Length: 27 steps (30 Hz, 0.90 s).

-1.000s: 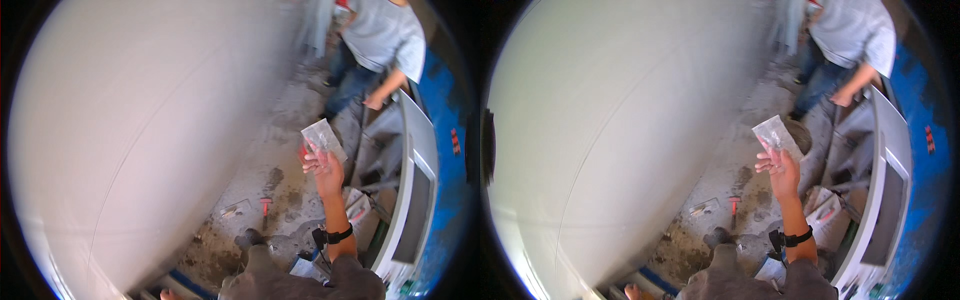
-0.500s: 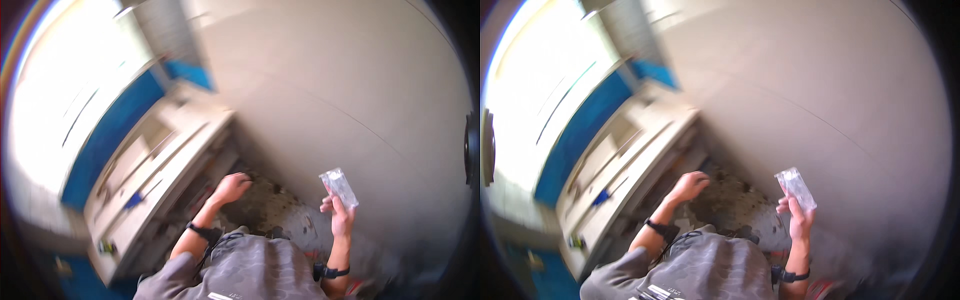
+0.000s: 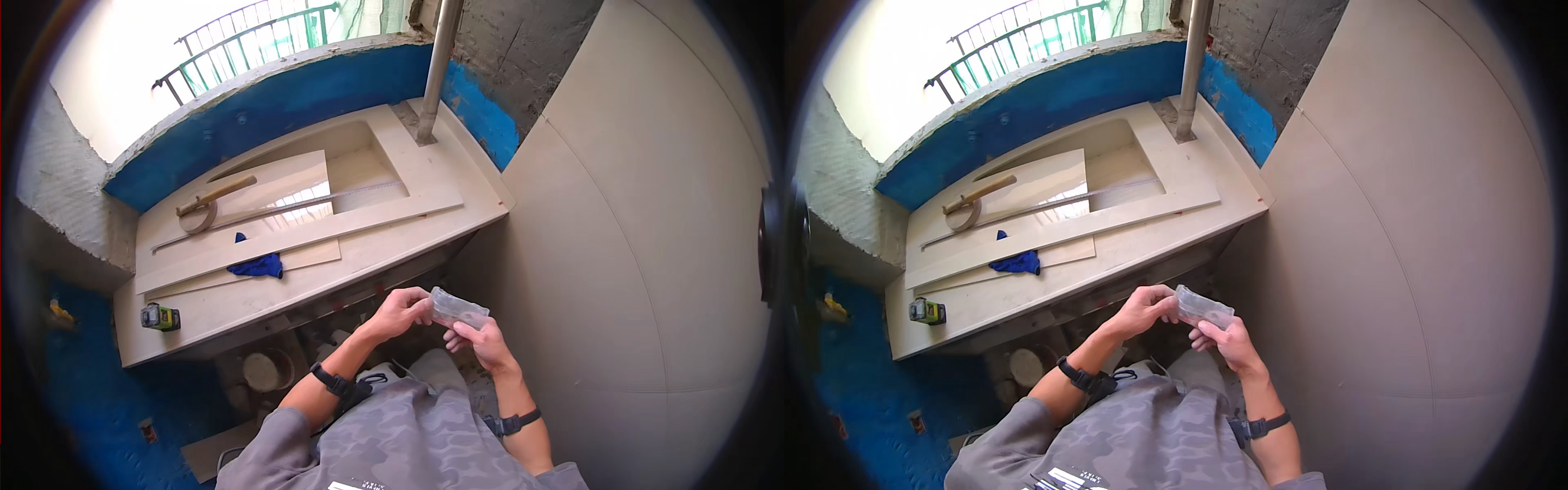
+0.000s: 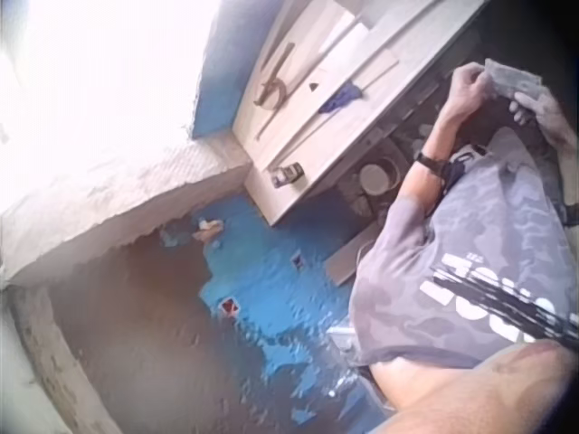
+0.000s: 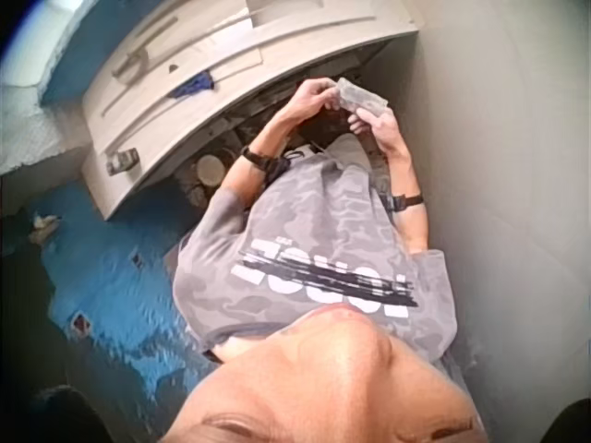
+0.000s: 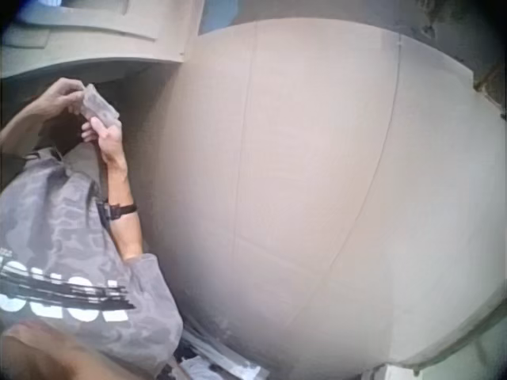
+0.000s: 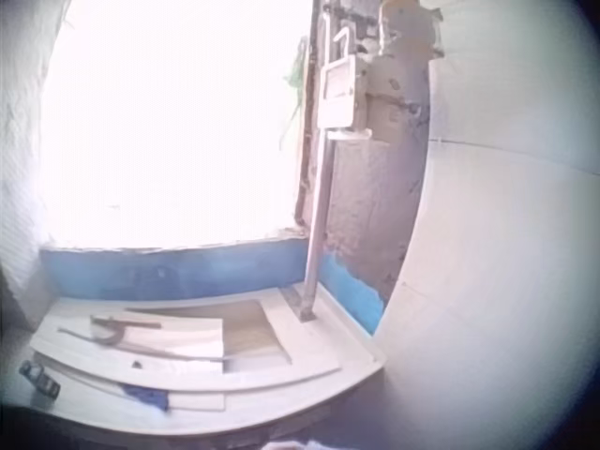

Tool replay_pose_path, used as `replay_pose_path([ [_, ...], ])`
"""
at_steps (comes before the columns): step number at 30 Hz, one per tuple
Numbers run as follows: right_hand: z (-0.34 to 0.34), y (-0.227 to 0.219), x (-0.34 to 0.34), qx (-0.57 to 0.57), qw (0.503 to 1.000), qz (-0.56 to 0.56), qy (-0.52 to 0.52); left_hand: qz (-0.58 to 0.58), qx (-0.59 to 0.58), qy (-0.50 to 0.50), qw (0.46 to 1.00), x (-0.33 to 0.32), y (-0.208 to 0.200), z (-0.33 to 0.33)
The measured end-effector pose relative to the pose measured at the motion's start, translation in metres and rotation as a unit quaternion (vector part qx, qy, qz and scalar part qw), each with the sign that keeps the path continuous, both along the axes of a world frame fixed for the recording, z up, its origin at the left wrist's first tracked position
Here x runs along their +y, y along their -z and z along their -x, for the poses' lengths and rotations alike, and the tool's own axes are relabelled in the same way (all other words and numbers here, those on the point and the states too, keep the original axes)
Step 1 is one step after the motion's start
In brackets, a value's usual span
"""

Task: Applying mortar and installing ceramic tiles on a wall near a plumbing fixture.

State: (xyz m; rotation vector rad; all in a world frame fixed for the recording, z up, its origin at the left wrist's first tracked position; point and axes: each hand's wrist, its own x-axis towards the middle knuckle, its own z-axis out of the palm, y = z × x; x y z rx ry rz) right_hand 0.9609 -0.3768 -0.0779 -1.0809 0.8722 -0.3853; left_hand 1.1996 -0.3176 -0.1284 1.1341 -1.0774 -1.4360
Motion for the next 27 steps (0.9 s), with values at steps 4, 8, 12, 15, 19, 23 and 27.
replay_pose_path([
  [4, -0.022, 0.007, -0.037, 0.001, 0.999, -0.031, 0.019, -0.032, -0.009, -0.104, 0.994, -0.031, 0.001, -0.012],
  [8, -0.037, 0.018, -0.089, 0.003, 0.995, 0.003, 0.101, -0.076, -0.015, -0.168, 0.983, -0.086, 0.002, -0.029],
  [12, -0.050, 0.033, -0.154, 0.000, 0.989, 0.006, 0.147, -0.113, -0.036, -0.160, 0.980, -0.158, 0.002, -0.042],
  [15, -0.064, 0.047, -0.211, 0.027, 0.987, 0.023, 0.157, -0.147, -0.050, -0.198, 0.968, -0.222, 0.006, -0.048],
  [19, -0.077, 0.070, -0.284, 0.040, 0.984, -0.030, 0.169, -0.206, -0.085, -0.207, 0.953, -0.300, 0.017, -0.063],
  [23, -0.090, 0.096, -0.342, 0.017, 0.976, -0.107, 0.188, -0.281, -0.137, -0.196, 0.929, -0.359, 0.027, -0.080],
  [27, -0.106, 0.120, -0.377, 0.003, 0.957, -0.201, 0.211, -0.293, -0.152, -0.200, 0.922, -0.388, 0.047, -0.093],
])
